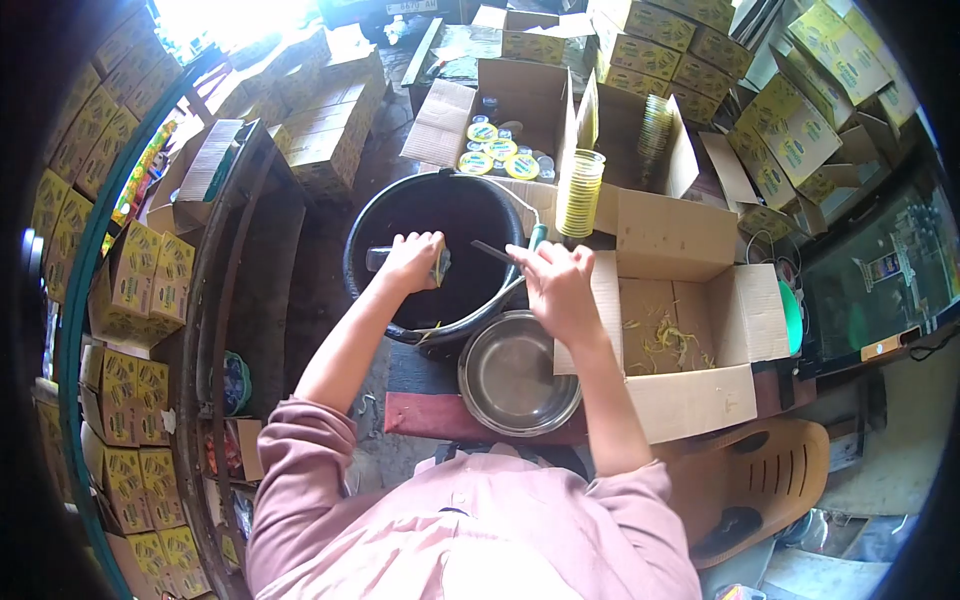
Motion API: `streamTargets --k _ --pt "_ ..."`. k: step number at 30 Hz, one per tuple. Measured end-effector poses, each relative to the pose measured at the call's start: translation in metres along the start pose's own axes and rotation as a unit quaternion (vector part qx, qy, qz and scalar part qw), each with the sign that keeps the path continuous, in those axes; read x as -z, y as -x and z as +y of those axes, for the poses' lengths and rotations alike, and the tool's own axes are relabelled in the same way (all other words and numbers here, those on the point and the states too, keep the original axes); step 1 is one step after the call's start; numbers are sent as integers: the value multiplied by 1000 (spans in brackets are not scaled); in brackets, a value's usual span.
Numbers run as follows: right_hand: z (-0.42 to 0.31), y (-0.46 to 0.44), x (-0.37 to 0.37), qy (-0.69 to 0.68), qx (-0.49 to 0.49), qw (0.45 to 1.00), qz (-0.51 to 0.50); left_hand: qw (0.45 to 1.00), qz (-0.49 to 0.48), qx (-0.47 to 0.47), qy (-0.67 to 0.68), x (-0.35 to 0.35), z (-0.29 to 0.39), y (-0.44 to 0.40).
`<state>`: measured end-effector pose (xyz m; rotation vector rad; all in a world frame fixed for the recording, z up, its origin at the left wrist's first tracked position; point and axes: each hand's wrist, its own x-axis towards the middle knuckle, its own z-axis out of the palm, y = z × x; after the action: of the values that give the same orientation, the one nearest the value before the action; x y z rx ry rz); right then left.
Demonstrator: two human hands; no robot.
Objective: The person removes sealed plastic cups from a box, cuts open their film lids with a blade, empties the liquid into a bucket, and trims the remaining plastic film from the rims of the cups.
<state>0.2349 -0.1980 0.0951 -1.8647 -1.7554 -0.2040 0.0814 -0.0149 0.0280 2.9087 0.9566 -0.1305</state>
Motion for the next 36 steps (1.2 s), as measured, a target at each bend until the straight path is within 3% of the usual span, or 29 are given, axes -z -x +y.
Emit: streamTargets --k 2,6,10,14,17,20,22,23,26,30,36 --pt "-1 17 -6 -34 -15 998 58 997 -27 21 -75 -25 4 -13" --pt "-8 52 -3 -102 -122 985 64 967 -162 80 -177 -49 16 -36" --pt "-1 88 2 -204 -201 948 137 895 -302 53 -323 -70 23 -50" --pt "8 118 9 -487 -370 761 216 844 -354 38 -402 -89 19 -63" --pt "24 137 14 -608 -375 648 264 820 -378 45 -426 -93 11 -74" --pt "37 154 18 -656 -372 593 282 811 -400 66 -421 -82 9 -76" --pt "43 159 18 -661 -389 574 286 825 -385 88 -404 -76 1 -78" --pt "45 162 18 -664 -398 564 287 829 -391 72 -393 -33 16 -63" --pt "52 165 21 -681 -406 548 268 903 -292 80 -305 24 20 -44" --pt "63 165 29 -681 -407 554 252 918 -238 120 -292 50 13 -40" --pt "85 175 41 -703 -362 560 246 904 -262 150 -302 72 9 -38"
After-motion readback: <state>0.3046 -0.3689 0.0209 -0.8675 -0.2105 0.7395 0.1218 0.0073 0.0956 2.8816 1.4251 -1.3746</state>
